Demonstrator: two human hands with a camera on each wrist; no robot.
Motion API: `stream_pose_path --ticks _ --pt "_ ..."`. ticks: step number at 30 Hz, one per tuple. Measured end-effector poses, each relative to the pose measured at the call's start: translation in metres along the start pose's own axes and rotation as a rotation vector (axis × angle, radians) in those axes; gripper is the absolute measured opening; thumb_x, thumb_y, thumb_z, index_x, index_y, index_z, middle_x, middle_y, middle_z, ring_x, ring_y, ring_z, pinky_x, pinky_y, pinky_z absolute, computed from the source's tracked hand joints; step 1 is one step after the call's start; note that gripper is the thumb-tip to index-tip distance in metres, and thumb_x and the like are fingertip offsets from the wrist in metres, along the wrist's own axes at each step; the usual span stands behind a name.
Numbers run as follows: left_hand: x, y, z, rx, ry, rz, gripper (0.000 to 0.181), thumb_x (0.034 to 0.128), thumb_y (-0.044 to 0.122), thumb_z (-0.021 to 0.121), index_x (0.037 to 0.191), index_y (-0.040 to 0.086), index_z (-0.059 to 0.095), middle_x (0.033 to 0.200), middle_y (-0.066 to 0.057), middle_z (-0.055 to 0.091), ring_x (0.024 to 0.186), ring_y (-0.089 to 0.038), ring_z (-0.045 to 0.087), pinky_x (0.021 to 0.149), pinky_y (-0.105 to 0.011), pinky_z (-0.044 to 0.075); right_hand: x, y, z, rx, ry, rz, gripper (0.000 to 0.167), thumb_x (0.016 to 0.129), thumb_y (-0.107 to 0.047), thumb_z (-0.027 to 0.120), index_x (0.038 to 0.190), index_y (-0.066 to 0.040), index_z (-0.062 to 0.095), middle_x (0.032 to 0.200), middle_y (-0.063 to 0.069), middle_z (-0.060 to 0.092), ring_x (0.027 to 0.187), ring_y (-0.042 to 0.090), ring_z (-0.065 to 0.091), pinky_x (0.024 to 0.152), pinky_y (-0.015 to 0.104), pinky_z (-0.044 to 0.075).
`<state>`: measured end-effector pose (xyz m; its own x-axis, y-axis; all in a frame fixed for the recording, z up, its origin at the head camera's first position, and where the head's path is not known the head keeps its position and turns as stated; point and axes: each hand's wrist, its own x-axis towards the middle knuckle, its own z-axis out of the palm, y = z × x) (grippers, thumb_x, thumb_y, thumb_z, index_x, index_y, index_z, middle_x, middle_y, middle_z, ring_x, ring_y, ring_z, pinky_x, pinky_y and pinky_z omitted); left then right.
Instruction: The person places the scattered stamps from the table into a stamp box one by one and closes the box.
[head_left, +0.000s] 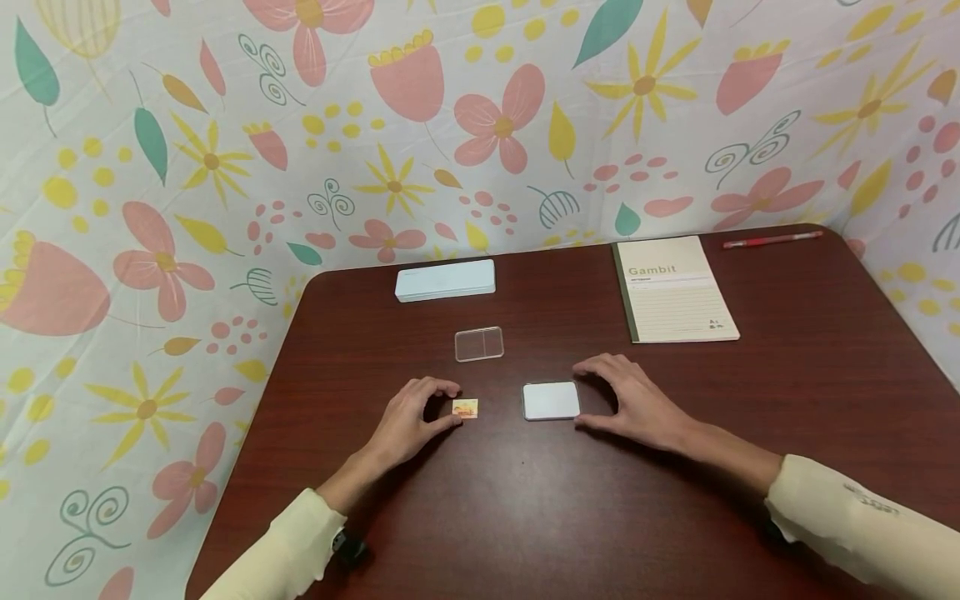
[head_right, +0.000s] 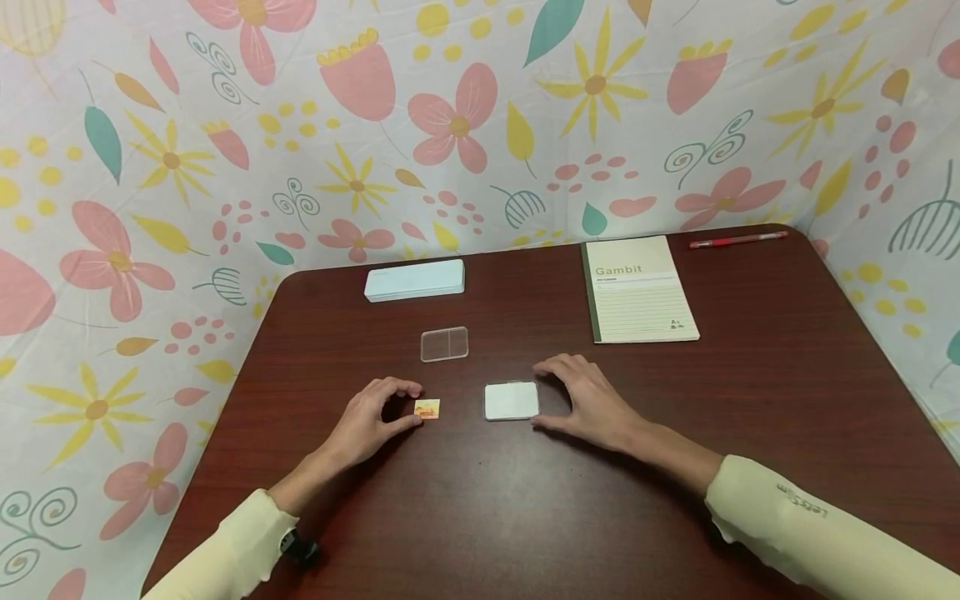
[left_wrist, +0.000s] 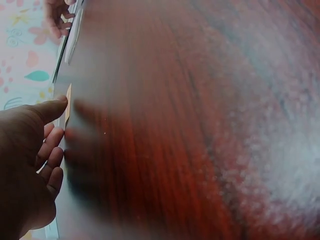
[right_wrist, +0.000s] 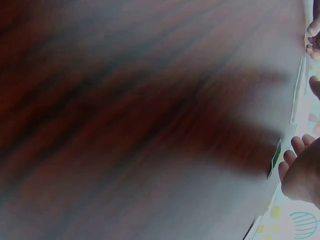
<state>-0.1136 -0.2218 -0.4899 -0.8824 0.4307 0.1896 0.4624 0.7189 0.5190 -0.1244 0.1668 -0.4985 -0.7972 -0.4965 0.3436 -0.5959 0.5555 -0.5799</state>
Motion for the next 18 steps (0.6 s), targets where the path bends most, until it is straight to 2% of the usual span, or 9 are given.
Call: stream_pose_path --ticks 9,18 --pt "0.0014 -0.0019 0.0025 0.032 0.023 0.033 0.039 0.0870 0.022 0.092 0.120 0.014 0.073 0.113 0.004 0.071 0.104 -0.017 0.064 0.091 -0.042 0.054 0.0014 0.0026 0.0059 -0.016 0.004 -0.017 0.067 0.075 -0.024 0.098 0.130 0.000 0.067 0.126 0.010 0.067 0.117 0.032 0.058 0.096 0.057 0.043" --pt "0.0016 -0.0038 0.0047 0.054 0.044 0.059 0.036 0.0861 0.020 0.092 0.117 0.015 0.074 0.110 0.006 0.072 0.101 -0.015 0.064 0.088 -0.041 0.054 0.0019 0.0023 0.0068 -0.028 0.002 -0.026 0.065 0.074 -0.022 0.099 0.128 -0.001 0.069 0.122 0.009 0.068 0.110 0.028 0.058 0.091 0.050 0.043"
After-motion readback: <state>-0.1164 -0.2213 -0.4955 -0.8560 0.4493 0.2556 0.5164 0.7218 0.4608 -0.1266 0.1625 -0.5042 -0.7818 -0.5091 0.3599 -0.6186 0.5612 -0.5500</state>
